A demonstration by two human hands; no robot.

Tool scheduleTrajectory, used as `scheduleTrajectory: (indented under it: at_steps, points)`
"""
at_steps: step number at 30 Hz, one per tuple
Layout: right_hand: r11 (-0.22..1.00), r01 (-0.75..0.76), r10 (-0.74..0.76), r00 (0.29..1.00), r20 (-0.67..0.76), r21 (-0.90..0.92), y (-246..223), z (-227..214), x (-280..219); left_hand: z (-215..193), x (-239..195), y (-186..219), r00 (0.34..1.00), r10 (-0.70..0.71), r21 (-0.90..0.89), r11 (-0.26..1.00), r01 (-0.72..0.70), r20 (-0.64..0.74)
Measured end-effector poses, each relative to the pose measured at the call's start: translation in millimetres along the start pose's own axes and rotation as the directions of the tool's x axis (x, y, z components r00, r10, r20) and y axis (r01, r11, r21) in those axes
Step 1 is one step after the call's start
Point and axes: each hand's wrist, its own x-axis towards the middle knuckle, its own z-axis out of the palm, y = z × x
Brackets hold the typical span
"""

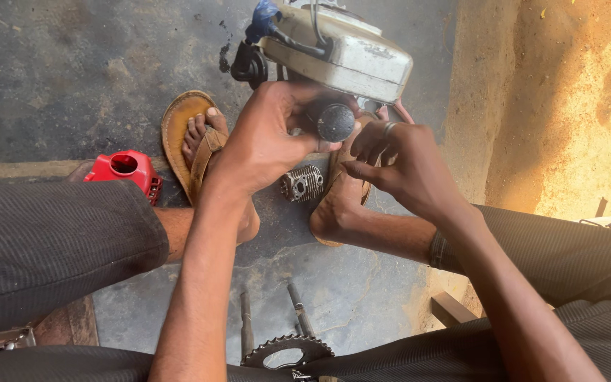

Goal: The person disassembles a small engine by removing the cylinder head and inspecting the piston by hand and with pliers while an assistant helps.

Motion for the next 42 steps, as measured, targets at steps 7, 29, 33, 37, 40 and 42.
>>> scheduleTrajectory:
  at_steps: [7,29,33,37,40,42]
  points:
    - [0.994,-0.028,0.048,0.98,0.193,-0.102,34,80,-16,-4,1,-1,0.998,0.012,-0.084,0.996,-0.006,0.062]
    - [0.98,0.038,-0.008,0.988,0.152,-0.194,62,159,8,-1,-7,-2,0.996,0.046,-0.146,0.989,-0.034,0.078]
    - [0.969,0.045,-0.013,0.991,0.134,-0.243,63,162,6,3,-11,2,0.999,0.012,-0.108,0.994,-0.006,0.053]
    - [0.967,0.071,-0.05,0.995,0.089,-0.243,69,169,6,10,-9,17,1.0,0.002,-0.021,1.0,-0.003,-0.017]
    - [0.972,0.06,-0.036,0.994,0.105,-0.228,72,165,7,19,-16,24,0.989,-0.044,0.134,0.989,0.063,-0.139]
    - [0.983,0.033,-0.011,0.992,0.123,-0.179,68,159,9,22,-24,35,0.957,-0.072,0.36,0.917,0.174,-0.28]
